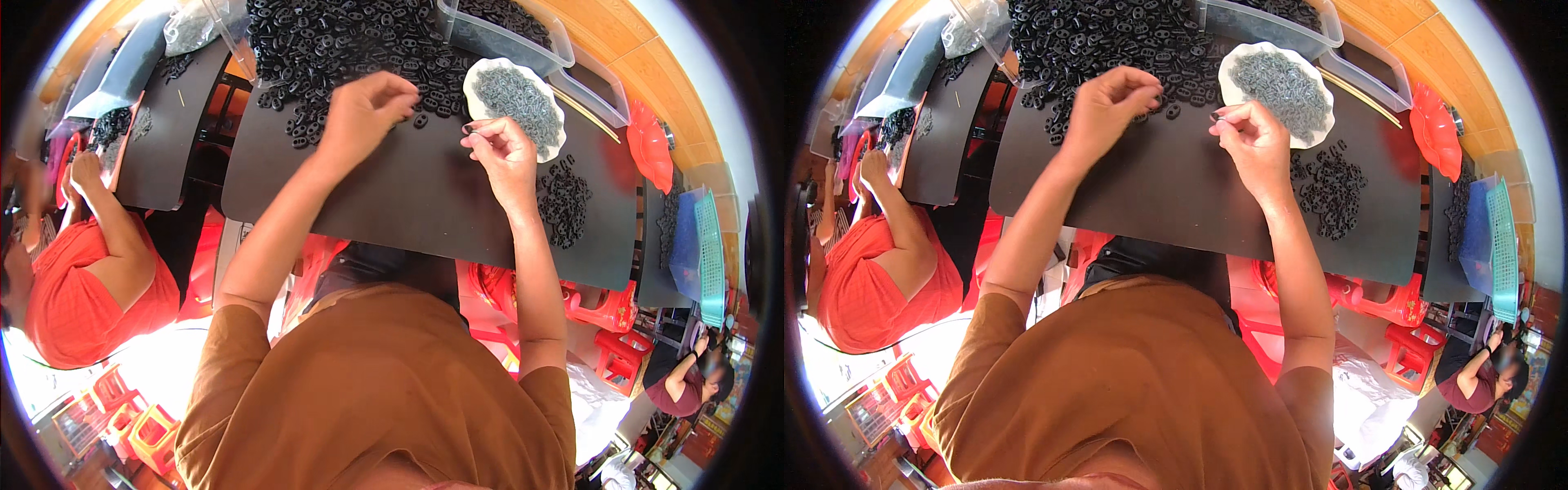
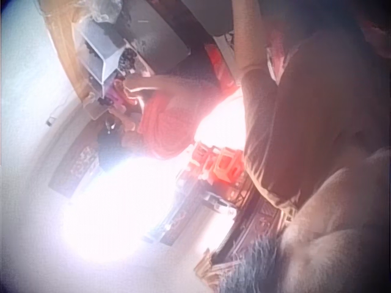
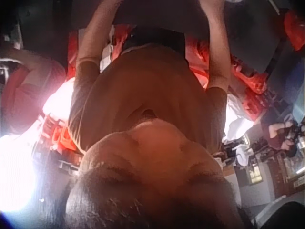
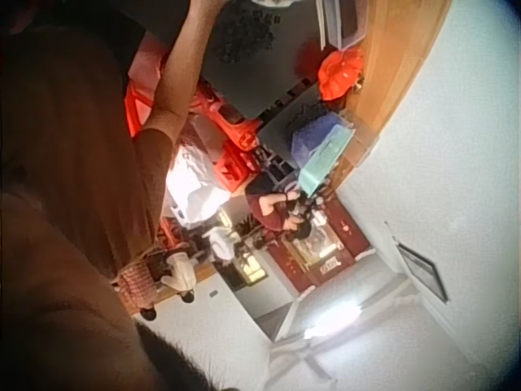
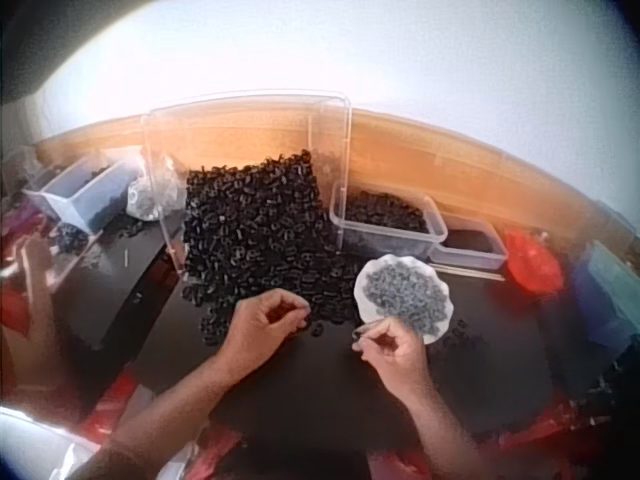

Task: The person sits at a table and repeatedly picks up small black plastic rings and metal pins. They insert the pins into the rings by hand and place the assembled units into a white bowl.

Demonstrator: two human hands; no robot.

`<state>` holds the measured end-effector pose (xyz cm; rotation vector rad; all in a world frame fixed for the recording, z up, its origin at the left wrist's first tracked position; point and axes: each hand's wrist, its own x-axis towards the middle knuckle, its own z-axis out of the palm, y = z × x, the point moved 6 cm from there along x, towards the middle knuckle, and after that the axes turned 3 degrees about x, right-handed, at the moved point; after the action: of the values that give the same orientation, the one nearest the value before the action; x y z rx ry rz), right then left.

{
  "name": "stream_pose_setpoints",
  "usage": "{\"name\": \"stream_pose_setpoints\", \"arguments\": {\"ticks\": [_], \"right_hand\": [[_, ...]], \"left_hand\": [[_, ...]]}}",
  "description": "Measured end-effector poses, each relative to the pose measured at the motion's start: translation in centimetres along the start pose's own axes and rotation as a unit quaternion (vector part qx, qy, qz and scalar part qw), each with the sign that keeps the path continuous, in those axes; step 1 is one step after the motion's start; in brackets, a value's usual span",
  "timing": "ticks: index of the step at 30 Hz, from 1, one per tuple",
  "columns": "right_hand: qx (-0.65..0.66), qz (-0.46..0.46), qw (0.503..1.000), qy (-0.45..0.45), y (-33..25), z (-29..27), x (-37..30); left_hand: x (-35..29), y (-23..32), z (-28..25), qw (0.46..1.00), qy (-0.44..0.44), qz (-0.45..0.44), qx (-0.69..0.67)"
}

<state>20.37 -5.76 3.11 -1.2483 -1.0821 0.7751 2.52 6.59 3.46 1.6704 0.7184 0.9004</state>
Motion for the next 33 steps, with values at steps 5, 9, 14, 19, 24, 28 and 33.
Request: {"name": "stream_pose_setpoints", "arguments": {"ticks": [5,9,14,19,24,28,33], "right_hand": [[-0.126,-0.007,0.992,-0.032,0.4,1.4,0.0],[-0.172,-0.034,0.984,-0.039,0.8,1.5,0.0],[-0.231,-0.070,0.970,-0.028,-0.1,1.5,-0.1],[-0.225,-0.081,0.971,-0.020,-0.2,1.7,-0.2],[-0.232,-0.067,0.970,-0.018,0.2,1.5,-0.1],[-0.231,-0.071,0.970,-0.022,0.0,1.7,-0.1],[-0.236,-0.076,0.969,-0.026,0.1,1.8,-0.2]], "left_hand": [[-0.5,2.1,-0.1,0.919,-0.055,0.203,0.332],[-0.9,3.1,2.6,0.866,-0.067,0.242,0.433],[-0.6,1.8,4.4,0.834,-0.103,0.249,0.481],[-1.1,1.4,5.0,0.845,-0.123,0.247,0.459],[0.1,0.7,4.6,0.892,-0.150,0.205,0.373],[-0.3,0.7,4.4,0.905,-0.149,0.209,0.339],[-0.5,0.8,4.2,0.909,-0.143,0.195,0.339]]}}
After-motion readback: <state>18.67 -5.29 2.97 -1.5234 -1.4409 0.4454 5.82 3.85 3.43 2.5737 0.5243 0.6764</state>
